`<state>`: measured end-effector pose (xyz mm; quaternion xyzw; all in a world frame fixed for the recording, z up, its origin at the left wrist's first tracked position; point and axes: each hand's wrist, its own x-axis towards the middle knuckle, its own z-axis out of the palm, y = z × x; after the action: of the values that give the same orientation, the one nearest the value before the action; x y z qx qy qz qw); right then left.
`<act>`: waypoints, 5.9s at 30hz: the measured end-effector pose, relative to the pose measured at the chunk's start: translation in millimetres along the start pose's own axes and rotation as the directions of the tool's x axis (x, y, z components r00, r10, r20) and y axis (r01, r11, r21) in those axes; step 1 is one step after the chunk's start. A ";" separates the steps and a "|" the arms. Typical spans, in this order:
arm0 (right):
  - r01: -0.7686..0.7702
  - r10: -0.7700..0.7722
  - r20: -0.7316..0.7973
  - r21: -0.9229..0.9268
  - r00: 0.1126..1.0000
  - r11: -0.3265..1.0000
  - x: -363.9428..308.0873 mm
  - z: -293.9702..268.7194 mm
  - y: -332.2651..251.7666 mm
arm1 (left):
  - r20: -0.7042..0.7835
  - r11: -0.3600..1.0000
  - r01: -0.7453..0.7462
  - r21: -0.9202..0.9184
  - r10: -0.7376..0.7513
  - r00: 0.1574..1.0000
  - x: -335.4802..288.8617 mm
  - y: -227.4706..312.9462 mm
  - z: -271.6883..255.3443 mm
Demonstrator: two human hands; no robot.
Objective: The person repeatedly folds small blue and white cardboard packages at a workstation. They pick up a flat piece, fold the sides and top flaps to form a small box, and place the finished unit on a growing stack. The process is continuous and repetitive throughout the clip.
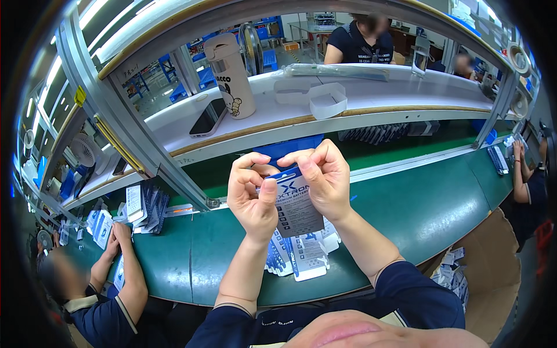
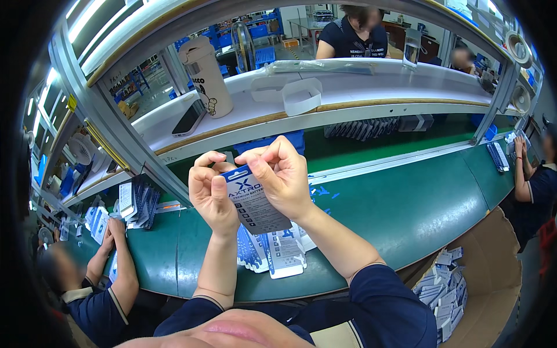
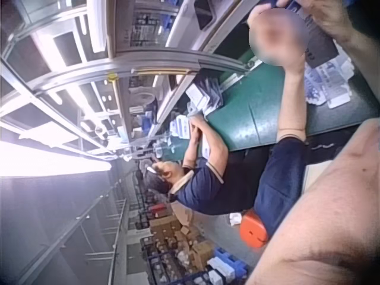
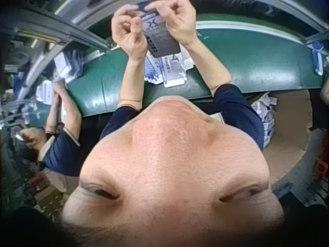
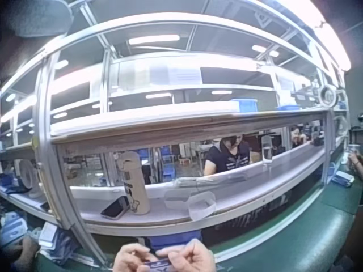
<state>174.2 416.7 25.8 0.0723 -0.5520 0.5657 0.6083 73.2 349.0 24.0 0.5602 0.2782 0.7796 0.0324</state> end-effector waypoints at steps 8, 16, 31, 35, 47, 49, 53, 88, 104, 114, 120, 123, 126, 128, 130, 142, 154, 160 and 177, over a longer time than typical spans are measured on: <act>0.059 -0.060 -0.004 -0.129 0.998 0.990 3.1 -3.9 0.2 | -0.042 0.997 0.068 -0.037 -0.070 0.997 -6.3 -6.2 0.8; -0.138 0.138 -0.035 -0.457 0.990 0.878 19.6 -31.9 -3.7 | 0.075 0.907 0.399 0.134 -0.411 0.909 3.8 -13.3 -2.4; -0.447 0.495 0.109 -0.296 0.862 0.844 29.9 -55.6 -17.5 | 0.132 0.825 0.565 -0.011 -0.559 0.818 12.0 -13.8 -11.7; -0.350 0.458 0.048 -0.577 0.888 0.738 31.4 -49.6 -18.9 | 0.047 0.804 0.595 -0.019 -0.593 0.804 10.3 -24.7 -14.3; -0.069 0.661 -0.212 -0.969 0.720 -0.235 23.7 -92.0 -6.1 | 0.395 0.598 0.231 0.767 -0.725 0.563 -28.9 -90.2 -17.5; -0.139 0.666 -0.465 -0.865 0.584 -0.482 26.5 -120.1 -2.1 | 0.388 0.357 -0.158 0.921 -0.885 0.258 -32.9 -79.8 -8.3; -0.269 0.652 -0.724 -0.689 0.223 -0.673 20.6 -178.3 23.9 | 0.351 0.330 -0.236 0.914 -0.935 0.048 -47.4 -93.0 -7.7; -0.100 0.918 0.080 -0.987 0.390 0.128 20.2 -96.1 46.3 | 0.282 0.683 0.216 0.698 -0.539 0.794 -17.7 -100.5 -27.2; -0.388 0.718 0.059 -0.809 0.694 0.442 25.8 -109.7 56.1 | 0.123 0.660 0.492 0.567 -0.659 0.742 -8.8 -125.1 -61.0; 0.053 0.192 0.130 -0.931 0.973 0.362 28.5 -57.0 -4.1 | 0.189 0.707 0.250 0.661 -0.480 0.857 -6.4 -109.4 -47.4; 0.032 0.129 0.108 -0.872 0.986 0.488 25.3 -37.4 -4.6 | 0.134 0.918 0.397 -0.010 -0.392 0.910 5.4 -69.3 -21.5; 0.030 0.258 0.249 -0.771 0.934 0.636 22.6 -31.2 -14.1 | 0.054 0.885 0.462 -0.058 -0.459 0.887 4.4 -66.4 -26.5; -0.266 0.510 0.332 -0.564 0.794 0.782 23.2 -33.6 -17.7 | 0.068 0.877 0.381 -0.292 -0.379 0.923 6.8 -61.4 -22.6; -0.464 0.604 0.400 -0.396 0.689 0.792 20.5 -36.8 -15.6 | 0.075 0.898 0.337 -0.283 -0.329 0.941 4.6 -63.2 -23.5; -0.617 0.677 0.432 -0.294 0.596 0.730 20.4 -39.0 -9.6 | 0.114 0.935 0.317 -0.162 -0.301 0.947 2.4 -64.1 -22.9; 0.261 0.232 0.318 -0.933 0.919 0.248 25.5 -36.1 -20.8 | 0.190 0.837 0.526 -0.152 -0.498 0.846 19.1 -36.6 -31.8; 0.446 0.133 0.449 -0.893 0.883 0.053 23.0 -36.5 -4.5 | 0.113 0.766 0.643 0.015 -0.640 0.760 21.3 -31.8 -30.7; 0.438 0.147 0.440 -0.898 0.886 0.046 22.8 -39.8 -2.6 | 0.146 0.751 0.659 0.043 -0.657 0.739 19.8 -35.5 -31.6; 0.345 0.161 0.336 -0.938 0.928 -0.032 28.6 -66.2 -19.2 | 0.252 0.720 0.614 0.324 -0.691 0.678 13.5 -56.8 -35.7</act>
<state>220.8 474.6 32.4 -0.2486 -0.8785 -0.0684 0.4022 21.5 387.7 1.1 0.5540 0.5315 0.5666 0.2992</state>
